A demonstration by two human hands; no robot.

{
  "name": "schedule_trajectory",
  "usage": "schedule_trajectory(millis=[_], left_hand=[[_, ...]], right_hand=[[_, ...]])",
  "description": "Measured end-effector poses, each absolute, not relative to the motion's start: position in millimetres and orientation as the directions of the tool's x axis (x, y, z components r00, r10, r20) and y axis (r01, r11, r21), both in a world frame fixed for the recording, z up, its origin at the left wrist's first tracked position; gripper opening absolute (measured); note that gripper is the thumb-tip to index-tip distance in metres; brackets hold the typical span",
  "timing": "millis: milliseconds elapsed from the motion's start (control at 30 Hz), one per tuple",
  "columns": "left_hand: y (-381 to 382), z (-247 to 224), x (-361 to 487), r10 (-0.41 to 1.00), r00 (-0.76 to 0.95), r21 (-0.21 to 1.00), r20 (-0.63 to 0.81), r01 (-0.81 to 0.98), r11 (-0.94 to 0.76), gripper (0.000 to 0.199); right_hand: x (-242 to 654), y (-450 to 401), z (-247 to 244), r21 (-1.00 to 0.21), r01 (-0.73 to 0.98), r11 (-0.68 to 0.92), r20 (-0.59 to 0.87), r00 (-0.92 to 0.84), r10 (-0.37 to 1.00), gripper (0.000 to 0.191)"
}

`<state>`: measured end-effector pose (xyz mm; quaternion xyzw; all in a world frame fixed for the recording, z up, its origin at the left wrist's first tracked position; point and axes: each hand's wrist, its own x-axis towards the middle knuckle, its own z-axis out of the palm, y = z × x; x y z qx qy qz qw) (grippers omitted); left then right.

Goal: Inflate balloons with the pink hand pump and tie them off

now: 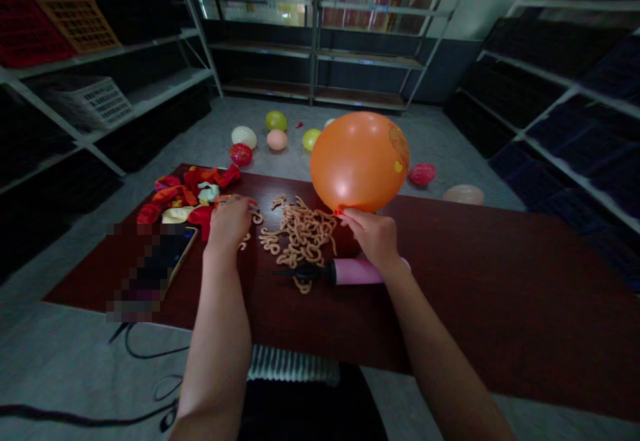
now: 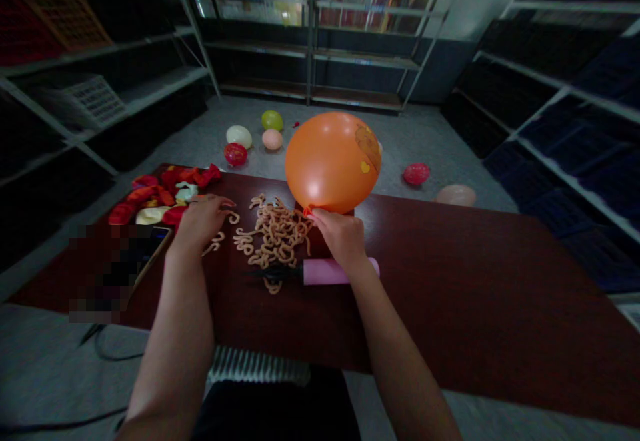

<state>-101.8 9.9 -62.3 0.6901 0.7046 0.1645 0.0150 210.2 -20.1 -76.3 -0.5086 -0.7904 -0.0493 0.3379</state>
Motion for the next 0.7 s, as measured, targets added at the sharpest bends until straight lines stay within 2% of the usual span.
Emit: schedule_trajectory(millis=[100, 233, 300, 367, 433, 500, 533, 600, 700], left_hand=[[6, -67, -105, 0.991, -0.076, 0.186, 0.106, 0.981, 0.055, 0.028], [9, -70, -99, 0.993, -0.098, 0.208, 0.071, 0.975, 0.081, 0.013], [13, -72, -95, 0.992, -0.038, 0.251, 0.119, 0.968, 0.006, 0.009], [17, -70, -88, 0.976, 0.052, 0.384, 0.211, 0.914, -0.132, 0.006], [19, -65, -73, 0.935, 0.094, 0.610, 0.343, 0.734, -0.298, 0.008], [15, -58, -53, 0.887, 0.078, 0.791, 0.456, 0.420, -0.444, 0.011], [11, -55, -41, 0.868, 0.093, 0.830, 0.487, 0.259, -0.493, 0.012], [0, -52, -16, 0.832, 0.186, 0.840, 0.523, 0.054, -0.540, 0.010], [-16, -54, 14, 0.772, 0.194, 0.793, 0.606, -0.070, -0.605, 0.015]], right_hand=[[211, -20, -76, -0.330, 0.834, 0.443, 0.566, -0.201, 0.800, 0.028], [210, -21, -74, -0.323, 0.834, 0.446, 0.568, -0.207, 0.797, 0.025], [208, -22, -73, -0.313, 0.837, 0.448, 0.577, -0.207, 0.790, 0.024], [207, -22, -72, -0.328, 0.830, 0.451, 0.579, -0.200, 0.790, 0.024], [205, -22, -71, -0.382, 0.805, 0.454, 0.573, -0.179, 0.800, 0.024], [203, -23, -70, -0.457, 0.766, 0.452, 0.560, -0.147, 0.816, 0.024], [202, -24, -68, -0.491, 0.747, 0.449, 0.553, -0.131, 0.823, 0.024], [199, -26, -65, -0.538, 0.717, 0.444, 0.542, -0.109, 0.833, 0.024], [194, -29, -62, -0.550, 0.701, 0.454, 0.535, -0.121, 0.836, 0.026]])
